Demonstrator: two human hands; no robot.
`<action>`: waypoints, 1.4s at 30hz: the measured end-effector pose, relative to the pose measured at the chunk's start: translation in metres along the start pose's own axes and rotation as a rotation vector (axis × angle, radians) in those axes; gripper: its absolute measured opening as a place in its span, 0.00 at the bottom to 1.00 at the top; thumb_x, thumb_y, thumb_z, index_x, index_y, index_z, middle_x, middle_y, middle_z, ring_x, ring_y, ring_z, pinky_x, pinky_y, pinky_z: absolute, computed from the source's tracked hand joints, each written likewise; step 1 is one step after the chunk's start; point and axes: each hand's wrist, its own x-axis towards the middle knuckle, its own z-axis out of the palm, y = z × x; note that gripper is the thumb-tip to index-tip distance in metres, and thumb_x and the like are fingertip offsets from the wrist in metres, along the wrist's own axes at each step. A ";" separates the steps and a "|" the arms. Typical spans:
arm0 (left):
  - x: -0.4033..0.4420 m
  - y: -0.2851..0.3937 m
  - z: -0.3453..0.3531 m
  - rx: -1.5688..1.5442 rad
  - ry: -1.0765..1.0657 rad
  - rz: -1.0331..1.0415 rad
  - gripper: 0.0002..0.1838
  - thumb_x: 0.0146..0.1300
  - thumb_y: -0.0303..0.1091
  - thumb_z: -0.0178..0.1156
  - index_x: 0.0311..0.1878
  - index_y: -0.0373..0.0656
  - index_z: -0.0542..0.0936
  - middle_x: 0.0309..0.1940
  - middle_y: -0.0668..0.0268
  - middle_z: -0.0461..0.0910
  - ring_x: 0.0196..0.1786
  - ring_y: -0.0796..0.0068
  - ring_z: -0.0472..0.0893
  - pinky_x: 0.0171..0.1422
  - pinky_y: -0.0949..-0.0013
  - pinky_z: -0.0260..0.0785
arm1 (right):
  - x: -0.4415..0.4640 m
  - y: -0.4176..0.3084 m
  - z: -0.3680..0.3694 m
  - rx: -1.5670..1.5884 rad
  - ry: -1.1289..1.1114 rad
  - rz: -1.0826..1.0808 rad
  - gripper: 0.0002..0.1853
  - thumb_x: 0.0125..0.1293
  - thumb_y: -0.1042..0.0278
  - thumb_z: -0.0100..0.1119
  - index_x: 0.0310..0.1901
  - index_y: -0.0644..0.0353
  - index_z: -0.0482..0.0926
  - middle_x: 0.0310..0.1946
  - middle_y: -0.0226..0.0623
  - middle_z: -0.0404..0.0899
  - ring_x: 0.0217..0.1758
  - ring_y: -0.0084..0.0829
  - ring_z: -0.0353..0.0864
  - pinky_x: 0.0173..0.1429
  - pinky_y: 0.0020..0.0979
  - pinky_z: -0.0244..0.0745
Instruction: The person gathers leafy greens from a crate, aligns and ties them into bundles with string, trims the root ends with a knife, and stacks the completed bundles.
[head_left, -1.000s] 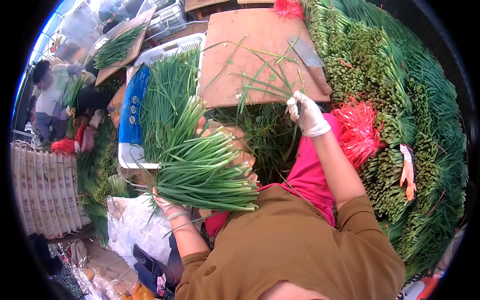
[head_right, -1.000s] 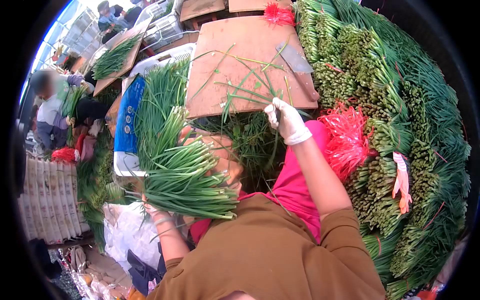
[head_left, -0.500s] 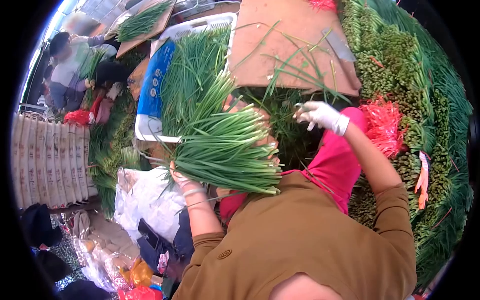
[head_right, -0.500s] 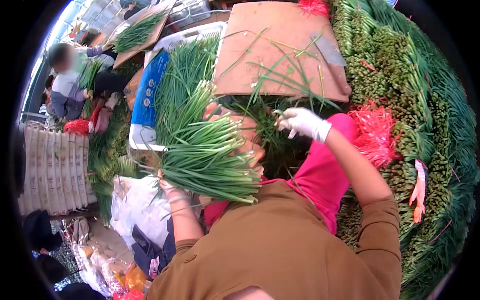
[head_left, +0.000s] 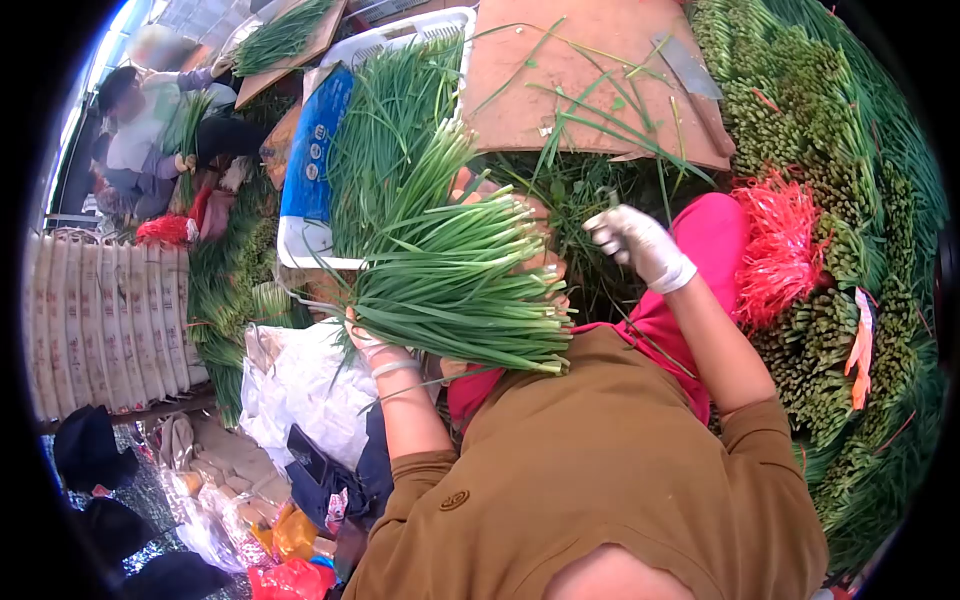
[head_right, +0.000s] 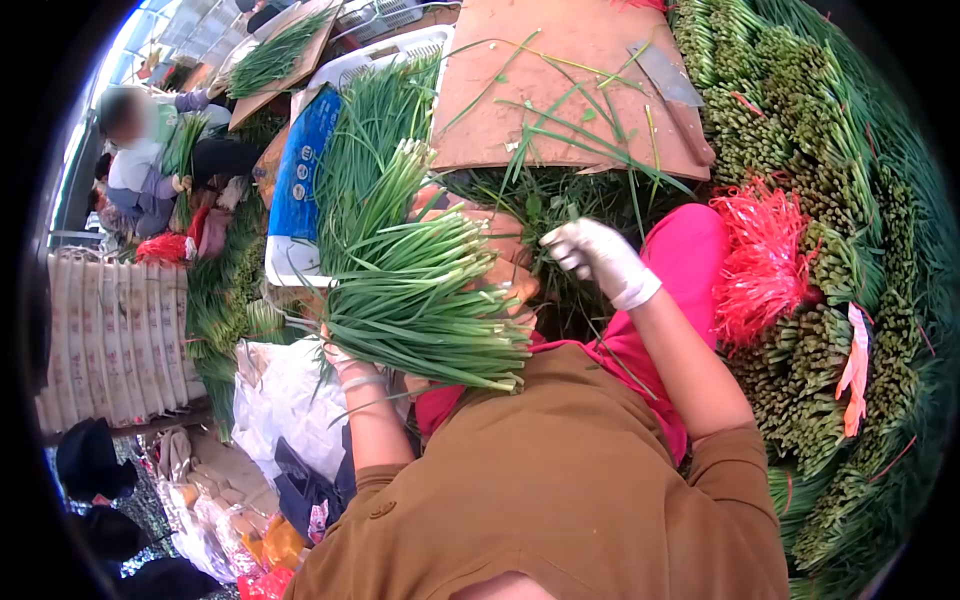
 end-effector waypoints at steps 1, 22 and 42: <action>-0.002 0.000 0.001 0.024 -0.003 0.008 0.32 0.62 0.56 0.44 0.59 0.43 0.76 0.59 0.53 0.76 0.58 0.46 0.74 0.63 0.40 0.64 | 0.000 0.003 0.010 -0.102 -0.074 0.087 0.16 0.69 0.56 0.53 0.47 0.58 0.80 0.31 0.21 0.78 0.29 0.12 0.74 0.28 0.13 0.62; -0.021 0.005 0.017 -0.125 -0.146 -0.094 0.34 0.62 0.56 0.42 0.61 0.39 0.74 0.58 0.48 0.75 0.58 0.44 0.75 0.64 0.41 0.65 | 0.022 0.036 0.051 -0.160 -0.126 -0.025 0.13 0.62 0.65 0.61 0.47 0.59 0.79 0.41 0.28 0.80 0.40 0.22 0.76 0.43 0.27 0.73; -0.031 0.002 0.041 -0.590 0.012 0.096 0.15 0.63 0.45 0.52 0.33 0.43 0.80 0.32 0.56 0.83 0.35 0.52 0.82 0.45 0.49 0.77 | 0.012 0.010 0.083 -0.226 -0.123 0.001 0.06 0.64 0.72 0.58 0.42 0.59 0.78 0.34 0.25 0.75 0.38 0.21 0.76 0.46 0.24 0.73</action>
